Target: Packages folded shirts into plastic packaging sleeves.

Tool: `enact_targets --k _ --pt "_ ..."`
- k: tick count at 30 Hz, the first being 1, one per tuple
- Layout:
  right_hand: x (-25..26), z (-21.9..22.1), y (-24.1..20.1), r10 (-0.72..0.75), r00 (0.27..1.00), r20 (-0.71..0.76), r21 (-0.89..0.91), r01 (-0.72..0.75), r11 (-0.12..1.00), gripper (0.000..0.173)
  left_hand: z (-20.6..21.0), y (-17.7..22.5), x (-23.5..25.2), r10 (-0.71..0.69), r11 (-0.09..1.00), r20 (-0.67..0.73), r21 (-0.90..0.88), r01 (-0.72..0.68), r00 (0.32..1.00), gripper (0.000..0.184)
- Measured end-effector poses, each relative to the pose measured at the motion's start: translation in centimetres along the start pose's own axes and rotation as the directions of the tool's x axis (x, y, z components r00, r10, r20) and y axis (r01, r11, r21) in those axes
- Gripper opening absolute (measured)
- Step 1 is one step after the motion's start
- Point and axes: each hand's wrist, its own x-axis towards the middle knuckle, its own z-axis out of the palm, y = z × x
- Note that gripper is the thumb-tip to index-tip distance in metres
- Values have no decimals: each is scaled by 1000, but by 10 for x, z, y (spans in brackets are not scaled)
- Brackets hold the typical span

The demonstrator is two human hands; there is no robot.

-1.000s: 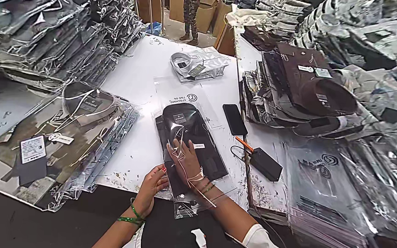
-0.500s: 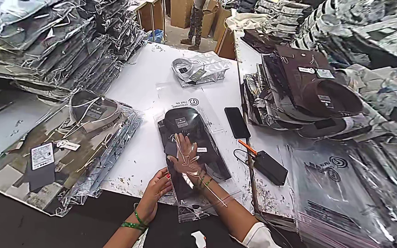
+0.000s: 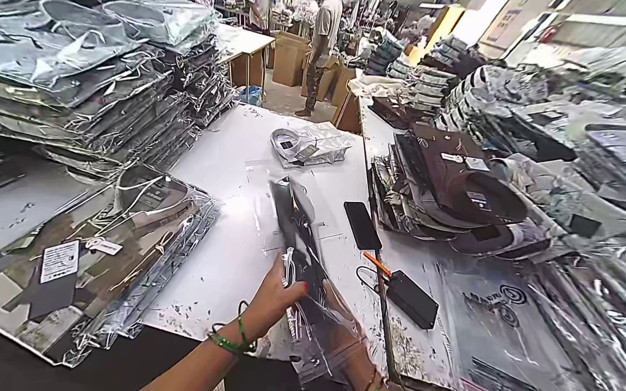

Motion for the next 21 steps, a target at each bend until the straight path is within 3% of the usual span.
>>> enact_targets --k 3,4,6,8,10,11,13,15,17,18,19,21 --pt "-6 25 -23 58 982 -177 436 26 900 38 27 34 13 274 867 259 350 -355 926 84" --pt "-7 30 -32 120 984 -135 625 -9 780 30 33 38 16 272 785 376 445 -430 886 76" --pt "-4 34 -46 270 956 113 894 -216 393 20 41 30 25 78 647 582 588 -485 809 59" --pt "-3 49 -45 368 883 291 945 -326 35 28 37 -2 40 -110 533 655 673 -512 747 52" --pt "-8 65 -35 345 851 396 917 -350 -191 32 17 -44 39 -66 503 668 664 -553 741 46" --pt "-11 65 -32 279 856 434 899 -389 -204 33 5 -62 28 40 497 669 631 -595 742 43" --pt "-8 53 -32 148 848 509 861 -505 -63 27 -18 -95 -4 404 365 560 627 -689 724 47" --pt "4 45 -35 94 863 496 788 -493 370 15 -43 -119 -29 610 214 340 799 -561 716 58" --pt "-1 51 -24 -52 976 212 598 -88 796 28 -73 -136 -45 633 212 158 906 -365 758 68" --pt "-3 56 -14 -207 978 24 361 184 914 34 -83 -142 -50 613 270 58 922 -279 788 71" --pt "-1 59 -4 -360 932 -38 103 362 927 41 -90 -144 -55 602 333 -42 921 -203 797 70" --pt "4 63 10 -514 858 -16 -233 497 836 48 -90 -141 -64 697 290 -99 945 -153 710 58"
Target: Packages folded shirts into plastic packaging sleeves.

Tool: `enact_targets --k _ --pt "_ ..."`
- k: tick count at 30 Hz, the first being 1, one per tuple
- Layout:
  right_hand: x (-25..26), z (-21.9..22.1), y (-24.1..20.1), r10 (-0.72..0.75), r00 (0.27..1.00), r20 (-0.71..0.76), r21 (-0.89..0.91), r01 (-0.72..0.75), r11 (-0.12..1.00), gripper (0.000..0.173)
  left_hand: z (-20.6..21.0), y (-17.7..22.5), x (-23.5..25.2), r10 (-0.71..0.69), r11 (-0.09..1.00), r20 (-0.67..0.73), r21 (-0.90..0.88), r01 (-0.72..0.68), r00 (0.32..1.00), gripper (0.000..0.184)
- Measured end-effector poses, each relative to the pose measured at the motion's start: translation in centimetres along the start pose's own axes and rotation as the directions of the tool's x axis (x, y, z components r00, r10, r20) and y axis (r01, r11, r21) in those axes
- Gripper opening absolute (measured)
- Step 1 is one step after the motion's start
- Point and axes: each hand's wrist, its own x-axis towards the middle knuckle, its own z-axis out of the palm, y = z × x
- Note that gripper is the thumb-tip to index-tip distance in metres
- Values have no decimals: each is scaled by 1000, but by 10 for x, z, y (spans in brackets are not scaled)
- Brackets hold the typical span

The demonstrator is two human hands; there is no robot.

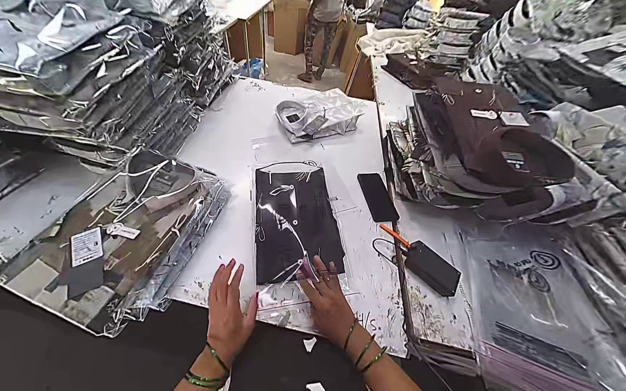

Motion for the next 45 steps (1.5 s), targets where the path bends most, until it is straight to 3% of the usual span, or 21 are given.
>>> enact_targets --k 2,4,5,7,10,13,17,18,20,22,25,27,31,35,37,39,41,45 --pt "6 5 5 0 997 75 -129 10 992 46 -6 19 -3 192 981 -60 -1 -193 980 31" --pt "20 9 7 19 992 128 -142 -1 990 51 -3 34 0 449 887 126 -187 -423 885 24" --pt "29 9 7 16 986 165 -124 5 992 53 0 37 1 492 868 277 -229 -441 825 28" --pt "40 9 8 -25 981 194 -135 52 989 49 -1 38 3 424 899 480 -119 -422 768 40" --pt "38 18 12 -74 993 88 -200 90 976 41 -6 26 -1 379 898 462 24 -439 802 40" --pt "46 14 9 31 989 147 -146 -9 989 45 -13 23 3 351 916 490 -3 -401 798 36" --pt "56 12 7 134 955 264 -52 -125 991 43 -32 28 45 224 973 727 -132 -189 648 28" --pt "55 12 9 140 949 283 -32 -137 990 44 -32 29 60 248 969 690 -190 -160 681 27" --pt "54 9 10 147 941 306 5 -156 988 45 -20 37 94 293 948 482 -255 -189 826 31" --pt "54 5 7 195 917 349 7 -211 978 45 9 42 126 338 929 356 -272 -249 871 50" --pt "55 3 7 264 868 420 -12 -285 958 47 54 29 126 404 912 469 -277 -304 785 62" --pt "44 6 13 292 880 375 -82 -283 956 48 65 16 106 391 921 560 -228 -317 730 70" --pt "3 -9 11 380 876 297 -164 -345 924 61 65 10 96 383 914 614 -146 -377 691 70" --pt "-42 -35 -16 489 829 272 -265 -424 866 60 68 9 94 468 869 569 -159 -468 676 68" --pt "-44 -50 -29 471 850 238 -261 -411 874 46 68 10 95 482 862 584 -181 -473 653 67" --pt "-33 -48 -29 340 927 161 -179 -311 933 32 67 11 95 478 862 605 -185 -471 636 66" --pt "-15 -32 -24 233 958 166 -95 -220 971 35 68 11 95 486 859 592 -186 -477 643 65" --pt "-4 -13 -20 211 954 212 -90 -195 977 41 66 12 94 484 863 583 -195 -465 653 64"
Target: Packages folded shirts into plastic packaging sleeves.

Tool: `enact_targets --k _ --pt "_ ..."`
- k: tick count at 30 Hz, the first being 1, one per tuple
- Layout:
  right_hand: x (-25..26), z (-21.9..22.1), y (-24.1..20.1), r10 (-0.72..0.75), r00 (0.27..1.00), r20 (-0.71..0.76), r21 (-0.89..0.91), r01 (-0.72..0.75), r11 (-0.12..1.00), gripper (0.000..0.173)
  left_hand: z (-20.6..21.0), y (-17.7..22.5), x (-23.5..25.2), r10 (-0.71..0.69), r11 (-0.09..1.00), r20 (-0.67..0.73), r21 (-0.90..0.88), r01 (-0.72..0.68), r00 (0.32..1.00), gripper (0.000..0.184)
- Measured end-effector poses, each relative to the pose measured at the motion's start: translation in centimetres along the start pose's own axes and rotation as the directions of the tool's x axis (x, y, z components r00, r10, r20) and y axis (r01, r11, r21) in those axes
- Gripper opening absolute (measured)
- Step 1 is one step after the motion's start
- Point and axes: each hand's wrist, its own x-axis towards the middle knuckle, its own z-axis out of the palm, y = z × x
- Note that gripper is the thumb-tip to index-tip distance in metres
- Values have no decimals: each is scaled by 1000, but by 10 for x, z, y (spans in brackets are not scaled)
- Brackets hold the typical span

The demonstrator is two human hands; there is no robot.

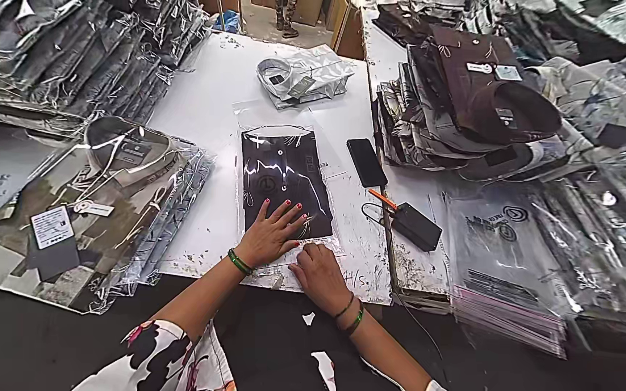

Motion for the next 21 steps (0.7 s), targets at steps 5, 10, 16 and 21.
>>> enact_targets --k 5,10,16,21 --pt "-15 -2 -2 -39 999 -25 -19 38 999 17 2 -1 1 -3 1000 0 5 3 1000 62" --pt "9 3 7 -10 999 44 16 9 1000 18 -1 -1 1 -18 1000 26 -14 18 999 61" --pt "-25 -67 -10 -261 891 373 282 159 946 20 1 -5 2 -2 998 -1 -70 2 1000 61" --pt "-88 -144 17 489 417 766 -329 -399 856 35 -2 -3 0 -9 998 53 -64 12 999 61"
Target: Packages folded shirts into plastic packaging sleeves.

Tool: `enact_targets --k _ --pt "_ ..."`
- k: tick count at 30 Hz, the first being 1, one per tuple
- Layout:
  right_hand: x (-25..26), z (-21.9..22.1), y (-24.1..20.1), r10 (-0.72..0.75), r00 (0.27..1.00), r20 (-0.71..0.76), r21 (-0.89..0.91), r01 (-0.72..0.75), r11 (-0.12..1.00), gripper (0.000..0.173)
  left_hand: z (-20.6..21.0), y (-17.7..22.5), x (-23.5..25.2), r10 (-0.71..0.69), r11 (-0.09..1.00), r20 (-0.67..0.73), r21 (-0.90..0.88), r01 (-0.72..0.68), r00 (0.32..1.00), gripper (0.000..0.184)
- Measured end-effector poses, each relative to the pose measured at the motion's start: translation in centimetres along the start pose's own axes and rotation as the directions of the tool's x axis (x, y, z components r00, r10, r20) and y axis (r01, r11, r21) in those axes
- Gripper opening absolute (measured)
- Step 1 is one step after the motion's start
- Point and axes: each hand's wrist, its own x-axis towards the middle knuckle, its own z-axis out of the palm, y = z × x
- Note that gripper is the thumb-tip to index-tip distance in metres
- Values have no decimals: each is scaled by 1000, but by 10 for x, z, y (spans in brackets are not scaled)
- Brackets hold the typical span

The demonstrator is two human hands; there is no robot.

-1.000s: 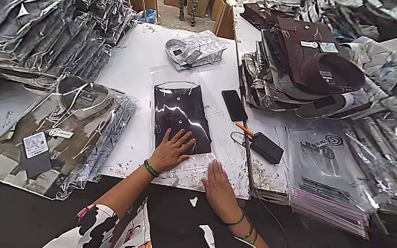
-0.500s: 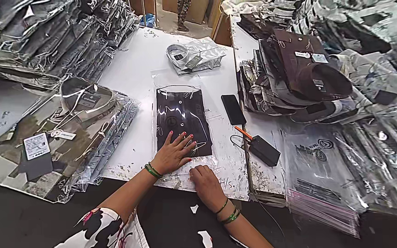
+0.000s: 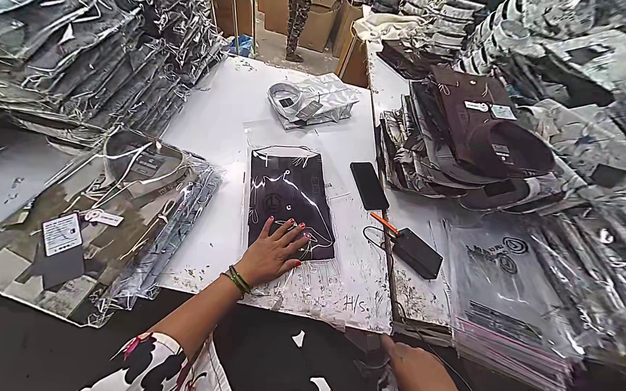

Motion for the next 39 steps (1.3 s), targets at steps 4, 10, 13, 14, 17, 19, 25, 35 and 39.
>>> enact_targets --k 4,10,13,14,17,19,25,35,39 --pt "30 3 -25 -337 768 -544 -108 334 936 23 4 5 0 15 997 -91 76 -8 996 61" --pt "141 -27 -40 -587 313 -746 -363 548 754 21 14 19 -61 -43 991 -133 118 59 990 67" --pt "149 -19 8 -631 277 -724 -378 607 699 29 4 11 -125 -36 991 -61 124 43 997 76" --pt "152 -17 18 -643 266 -719 -376 629 681 31 1 7 -138 -32 990 -58 135 40 998 75" --pt "163 -23 26 -654 258 -711 -336 692 639 29 -4 4 -147 -32 985 -110 167 50 993 67" --pt "175 -30 24 -620 256 -742 -274 728 629 22 -4 0 -140 -35 985 -200 158 67 979 64" --pt "178 -33 21 -557 296 -776 -167 756 633 26 0 -7 -130 23 987 -320 161 31 947 66" --pt "177 -18 18 -362 309 -880 -30 724 689 40 14 -3 -133 42 973 -382 226 50 923 64" --pt "163 -6 -14 16 381 -924 302 705 642 39 13 29 -114 -192 971 -564 10 239 803 35"
